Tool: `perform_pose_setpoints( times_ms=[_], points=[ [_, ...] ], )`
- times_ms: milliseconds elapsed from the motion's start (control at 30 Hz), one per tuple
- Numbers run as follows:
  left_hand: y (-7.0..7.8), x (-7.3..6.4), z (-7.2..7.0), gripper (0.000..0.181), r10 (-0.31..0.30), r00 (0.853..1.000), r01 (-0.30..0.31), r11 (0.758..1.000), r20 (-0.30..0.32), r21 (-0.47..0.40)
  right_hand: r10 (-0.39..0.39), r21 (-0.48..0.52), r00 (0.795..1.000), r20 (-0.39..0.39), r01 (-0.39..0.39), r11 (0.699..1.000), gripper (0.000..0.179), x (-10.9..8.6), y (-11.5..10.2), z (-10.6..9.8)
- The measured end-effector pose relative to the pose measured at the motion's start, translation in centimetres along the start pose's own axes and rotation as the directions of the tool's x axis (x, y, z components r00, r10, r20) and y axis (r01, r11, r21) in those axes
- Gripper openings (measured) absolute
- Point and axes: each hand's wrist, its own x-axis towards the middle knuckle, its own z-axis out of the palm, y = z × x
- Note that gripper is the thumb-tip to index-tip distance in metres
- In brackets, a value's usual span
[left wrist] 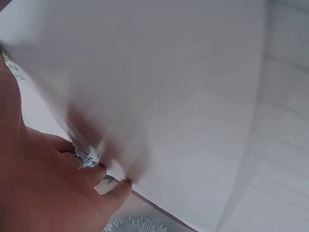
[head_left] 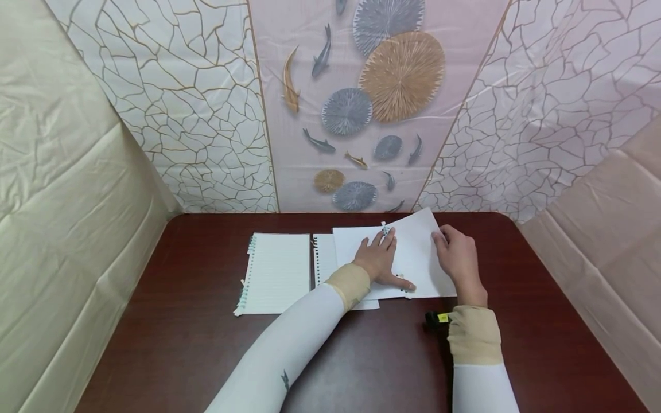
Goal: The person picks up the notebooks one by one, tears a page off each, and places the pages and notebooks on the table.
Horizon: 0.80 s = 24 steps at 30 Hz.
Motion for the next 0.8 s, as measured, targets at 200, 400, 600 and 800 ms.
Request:
perform_pose_setpoints(
  times_ms=[200,400,600,800],
  points=[
    [0.2,0.0,0.0,0.144,-0.005,1.000,0.005,1.000,0.005,0.008,-0.008,0.008,1.000,0.002,0.008,1.000,0.020,-0.2,0.5,0.0],
    [0.0,-0.1,0.3,0.141,0.002,1.000,-0.002,0.999,0.003,-0.033,0.015,0.035,1.000,0.017,-0.016,0.999,0.021,-0.2,1.1,0.0],
    [0.2,-1.8,-1.0,0.134,-0.004,1.000,0.003,1.000,-0.028,-0.024,0.068,0.086,0.997,0.032,-0.070,0.994,0.027,-0.2,2.1,0.1],
    [0.3,-2.2,-1.3,0.131,-0.018,0.999,0.017,1.000,-0.037,-0.019,0.133,0.143,0.988,0.076,-0.143,0.979,0.035,-0.6,3.1,0.3]
  ],
)
